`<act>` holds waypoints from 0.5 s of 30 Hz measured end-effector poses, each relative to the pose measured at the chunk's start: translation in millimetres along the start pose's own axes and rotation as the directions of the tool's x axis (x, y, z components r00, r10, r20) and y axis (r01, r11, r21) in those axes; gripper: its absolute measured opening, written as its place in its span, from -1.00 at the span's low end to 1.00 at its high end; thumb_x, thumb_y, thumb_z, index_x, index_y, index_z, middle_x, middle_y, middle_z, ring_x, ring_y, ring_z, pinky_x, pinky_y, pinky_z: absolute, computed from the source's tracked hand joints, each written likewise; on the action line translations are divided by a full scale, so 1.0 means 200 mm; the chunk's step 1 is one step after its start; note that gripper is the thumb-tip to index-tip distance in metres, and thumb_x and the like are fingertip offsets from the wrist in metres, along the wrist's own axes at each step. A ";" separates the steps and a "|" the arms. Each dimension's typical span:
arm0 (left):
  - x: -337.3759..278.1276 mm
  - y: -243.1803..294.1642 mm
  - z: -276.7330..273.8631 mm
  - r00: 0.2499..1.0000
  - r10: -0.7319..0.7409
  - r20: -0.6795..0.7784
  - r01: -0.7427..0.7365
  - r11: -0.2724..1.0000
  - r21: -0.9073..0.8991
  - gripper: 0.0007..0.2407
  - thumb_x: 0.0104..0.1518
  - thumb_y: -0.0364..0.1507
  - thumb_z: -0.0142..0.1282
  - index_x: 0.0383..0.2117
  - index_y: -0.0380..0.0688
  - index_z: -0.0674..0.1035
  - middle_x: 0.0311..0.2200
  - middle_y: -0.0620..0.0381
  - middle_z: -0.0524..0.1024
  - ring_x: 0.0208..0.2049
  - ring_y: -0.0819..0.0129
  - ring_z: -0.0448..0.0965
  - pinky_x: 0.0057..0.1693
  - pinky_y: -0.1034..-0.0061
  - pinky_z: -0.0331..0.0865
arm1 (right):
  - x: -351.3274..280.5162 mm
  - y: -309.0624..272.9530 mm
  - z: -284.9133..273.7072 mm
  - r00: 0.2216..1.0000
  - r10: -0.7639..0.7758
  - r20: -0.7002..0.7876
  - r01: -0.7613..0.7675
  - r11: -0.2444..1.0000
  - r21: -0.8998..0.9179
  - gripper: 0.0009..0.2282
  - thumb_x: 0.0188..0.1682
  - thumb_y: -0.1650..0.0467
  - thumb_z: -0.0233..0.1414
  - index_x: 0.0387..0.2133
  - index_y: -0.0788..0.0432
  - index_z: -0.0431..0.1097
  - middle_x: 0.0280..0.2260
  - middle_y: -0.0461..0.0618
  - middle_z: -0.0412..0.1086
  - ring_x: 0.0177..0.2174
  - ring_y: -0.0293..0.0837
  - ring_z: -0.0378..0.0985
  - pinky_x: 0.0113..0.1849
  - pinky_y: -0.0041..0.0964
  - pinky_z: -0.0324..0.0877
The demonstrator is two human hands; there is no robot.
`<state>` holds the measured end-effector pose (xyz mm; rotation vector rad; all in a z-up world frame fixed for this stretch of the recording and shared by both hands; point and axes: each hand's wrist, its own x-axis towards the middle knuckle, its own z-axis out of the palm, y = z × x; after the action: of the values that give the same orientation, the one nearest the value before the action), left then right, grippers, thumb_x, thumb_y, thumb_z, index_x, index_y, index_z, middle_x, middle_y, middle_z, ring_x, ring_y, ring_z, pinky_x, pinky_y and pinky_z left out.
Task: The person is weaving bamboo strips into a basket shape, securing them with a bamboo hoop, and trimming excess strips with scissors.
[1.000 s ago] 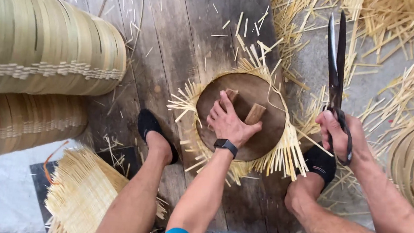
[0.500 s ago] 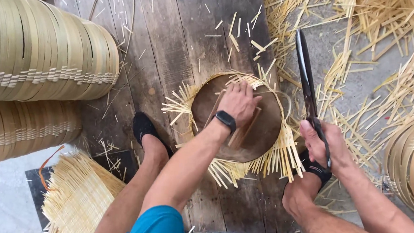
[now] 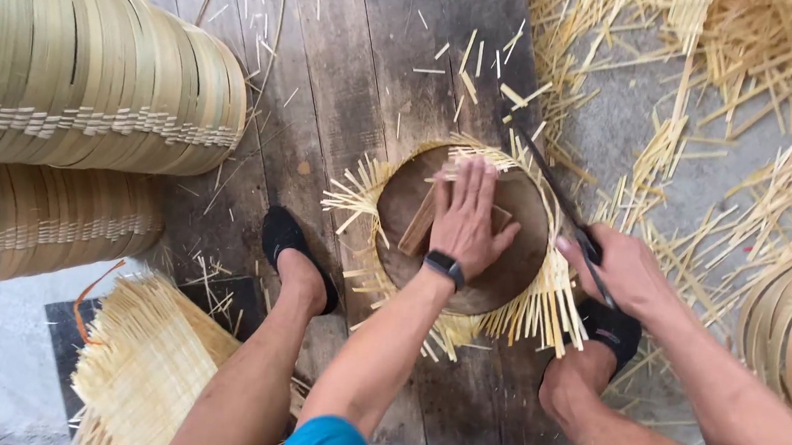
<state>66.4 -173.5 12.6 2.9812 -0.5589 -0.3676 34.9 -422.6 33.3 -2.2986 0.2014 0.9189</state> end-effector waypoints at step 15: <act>-0.12 0.13 -0.08 0.824 -0.563 0.062 0.554 0.778 -0.295 0.25 -0.50 0.12 0.49 0.40 -0.04 -0.09 0.16 -0.37 0.16 0.19 -0.28 0.15 0.24 -0.32 -0.07 | 0.27 0.30 0.00 0.955 -0.135 -0.265 -0.045 0.814 -0.579 -0.45 -0.13 0.04 0.06 -0.12 0.31 0.44 -0.14 0.30 0.45 -0.11 0.16 0.52 -0.10 0.06 0.45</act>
<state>40.5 -188.1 37.3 2.7736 0.3882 -0.3992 52.7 -463.8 -33.3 -3.0003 -0.0218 0.6600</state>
